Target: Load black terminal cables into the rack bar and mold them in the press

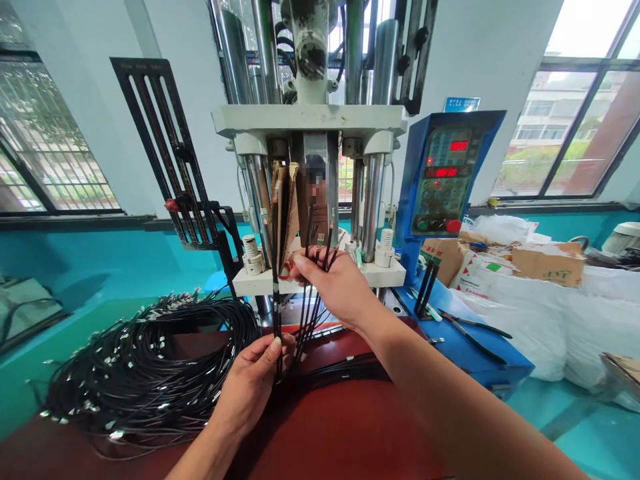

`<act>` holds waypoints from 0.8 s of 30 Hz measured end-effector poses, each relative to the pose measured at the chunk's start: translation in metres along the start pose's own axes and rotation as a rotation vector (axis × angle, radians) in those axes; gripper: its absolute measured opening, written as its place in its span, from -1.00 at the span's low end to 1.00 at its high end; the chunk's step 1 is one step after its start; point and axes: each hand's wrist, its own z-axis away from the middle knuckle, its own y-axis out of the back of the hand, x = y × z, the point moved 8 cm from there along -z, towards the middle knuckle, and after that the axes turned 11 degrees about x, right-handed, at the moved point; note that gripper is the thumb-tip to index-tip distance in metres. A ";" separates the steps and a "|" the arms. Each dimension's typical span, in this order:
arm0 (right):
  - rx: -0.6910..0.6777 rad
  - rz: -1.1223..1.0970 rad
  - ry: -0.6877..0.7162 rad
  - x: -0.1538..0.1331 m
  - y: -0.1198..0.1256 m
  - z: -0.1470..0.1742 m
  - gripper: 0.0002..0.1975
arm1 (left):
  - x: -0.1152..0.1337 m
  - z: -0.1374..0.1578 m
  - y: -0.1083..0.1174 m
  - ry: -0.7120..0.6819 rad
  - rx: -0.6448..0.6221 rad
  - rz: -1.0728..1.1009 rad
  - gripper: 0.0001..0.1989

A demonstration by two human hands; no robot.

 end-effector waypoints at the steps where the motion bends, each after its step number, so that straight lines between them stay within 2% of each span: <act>1: 0.002 -0.014 -0.025 0.002 0.000 0.001 -0.88 | 0.001 -0.001 0.001 -0.007 0.002 -0.001 -0.83; 5: -0.004 -0.024 -0.078 0.007 -0.002 0.001 -0.79 | 0.005 -0.002 0.000 -0.067 -0.039 -0.057 -0.81; 8: -0.077 -0.010 -0.100 0.009 -0.011 0.001 -0.72 | 0.007 -0.002 0.000 -0.082 -0.020 -0.076 -0.83; 10: -0.100 0.004 -0.110 0.011 -0.014 0.001 -0.71 | 0.007 -0.002 0.000 -0.076 0.003 -0.075 -0.76; 14: -0.056 0.039 -0.077 0.012 -0.010 0.000 -0.78 | 0.008 -0.001 0.001 -0.049 0.034 -0.067 -0.71; 17: -0.028 -0.009 -0.088 0.015 -0.007 0.000 -0.69 | 0.006 0.000 0.000 -0.023 0.025 -0.085 -0.71; 20: -0.004 -0.028 -0.091 0.018 -0.006 -0.002 -0.59 | 0.007 0.002 -0.001 -0.032 -0.016 -0.193 -0.72; 24: 0.060 0.030 -0.026 0.019 0.000 -0.005 -0.77 | 0.021 0.004 0.000 -0.172 -0.016 -0.430 -0.73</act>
